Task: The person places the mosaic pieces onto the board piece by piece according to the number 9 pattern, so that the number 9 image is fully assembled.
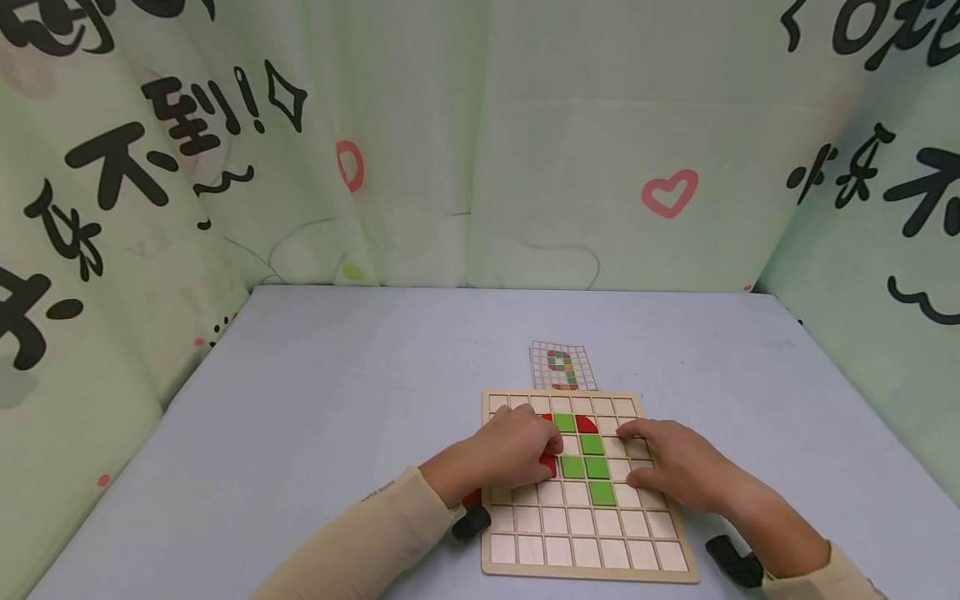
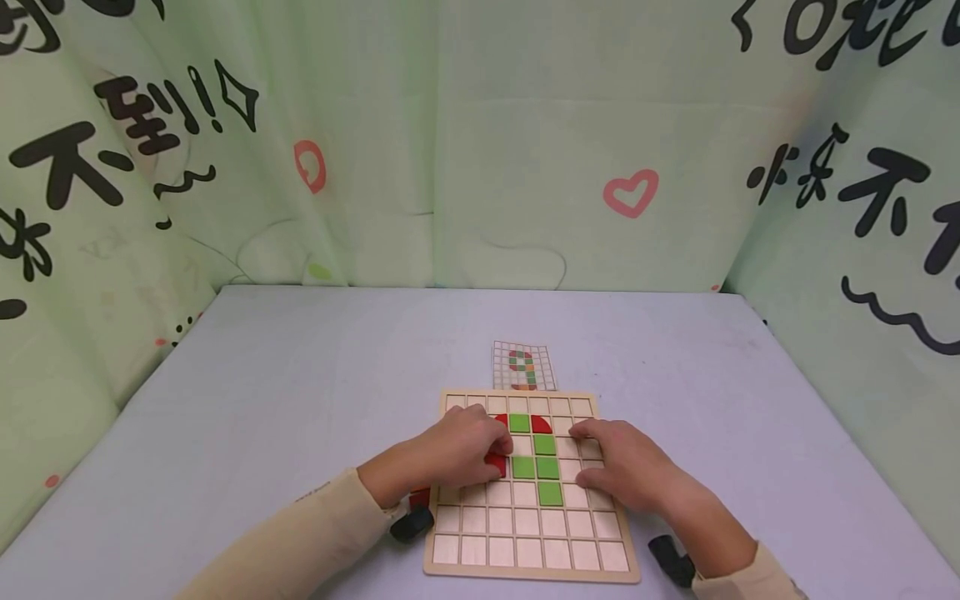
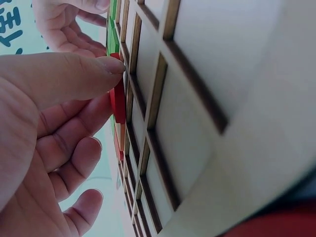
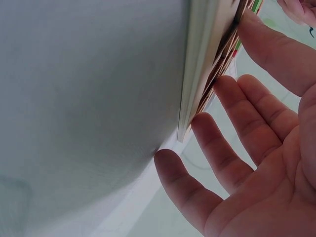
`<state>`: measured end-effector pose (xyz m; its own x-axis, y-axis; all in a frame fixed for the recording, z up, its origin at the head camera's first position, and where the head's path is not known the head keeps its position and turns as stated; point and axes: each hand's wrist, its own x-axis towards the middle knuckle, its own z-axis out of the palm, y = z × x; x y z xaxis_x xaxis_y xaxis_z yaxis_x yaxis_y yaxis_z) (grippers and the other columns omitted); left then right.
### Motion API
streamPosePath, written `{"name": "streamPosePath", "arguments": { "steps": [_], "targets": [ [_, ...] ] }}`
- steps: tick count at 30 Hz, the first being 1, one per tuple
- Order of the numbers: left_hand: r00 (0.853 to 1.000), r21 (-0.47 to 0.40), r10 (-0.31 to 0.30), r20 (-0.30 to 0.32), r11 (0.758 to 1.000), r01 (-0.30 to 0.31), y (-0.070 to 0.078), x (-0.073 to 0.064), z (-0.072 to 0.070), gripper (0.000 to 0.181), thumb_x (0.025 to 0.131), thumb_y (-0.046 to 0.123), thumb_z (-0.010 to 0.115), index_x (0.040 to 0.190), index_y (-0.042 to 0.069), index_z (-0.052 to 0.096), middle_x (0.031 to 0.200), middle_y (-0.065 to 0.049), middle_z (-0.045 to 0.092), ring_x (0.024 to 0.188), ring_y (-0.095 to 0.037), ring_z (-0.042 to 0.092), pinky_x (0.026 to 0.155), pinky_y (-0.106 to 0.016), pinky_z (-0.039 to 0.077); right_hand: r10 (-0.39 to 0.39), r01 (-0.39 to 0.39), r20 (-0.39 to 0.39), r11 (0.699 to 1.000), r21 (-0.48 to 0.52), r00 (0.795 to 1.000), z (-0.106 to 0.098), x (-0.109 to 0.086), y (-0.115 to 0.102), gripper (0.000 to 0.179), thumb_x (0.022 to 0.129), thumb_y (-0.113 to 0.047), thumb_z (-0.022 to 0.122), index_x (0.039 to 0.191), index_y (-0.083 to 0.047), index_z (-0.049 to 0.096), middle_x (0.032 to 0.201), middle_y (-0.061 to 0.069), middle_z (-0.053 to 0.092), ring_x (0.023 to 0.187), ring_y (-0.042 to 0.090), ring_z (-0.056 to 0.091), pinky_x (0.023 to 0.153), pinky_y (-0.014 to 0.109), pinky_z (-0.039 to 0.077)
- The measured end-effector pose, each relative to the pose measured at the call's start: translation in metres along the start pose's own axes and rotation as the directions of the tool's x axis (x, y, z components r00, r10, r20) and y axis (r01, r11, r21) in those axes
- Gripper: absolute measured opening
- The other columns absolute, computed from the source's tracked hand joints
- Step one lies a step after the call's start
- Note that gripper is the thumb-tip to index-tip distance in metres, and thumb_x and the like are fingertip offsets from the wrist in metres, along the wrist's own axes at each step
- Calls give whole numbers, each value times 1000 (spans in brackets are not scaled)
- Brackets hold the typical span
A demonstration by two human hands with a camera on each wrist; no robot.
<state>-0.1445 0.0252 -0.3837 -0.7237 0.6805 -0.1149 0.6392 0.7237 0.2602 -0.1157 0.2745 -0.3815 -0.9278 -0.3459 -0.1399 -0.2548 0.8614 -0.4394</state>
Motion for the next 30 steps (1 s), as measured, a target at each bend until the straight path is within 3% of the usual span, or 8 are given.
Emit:
{"name": "streamPosePath", "arguments": {
  "steps": [30],
  "targets": [
    [1000,-34,-7,9,999,8,-2,-1,-2,14,91,19,74,104,21,74,85,15,60,85,-8,47,78,-28,38,-6,6,-6,1000,-18,1000,1,0,0,55,81,-22,82,127,-3,61,126,16,62,119,42,54,96,59,42]
  ]
}}
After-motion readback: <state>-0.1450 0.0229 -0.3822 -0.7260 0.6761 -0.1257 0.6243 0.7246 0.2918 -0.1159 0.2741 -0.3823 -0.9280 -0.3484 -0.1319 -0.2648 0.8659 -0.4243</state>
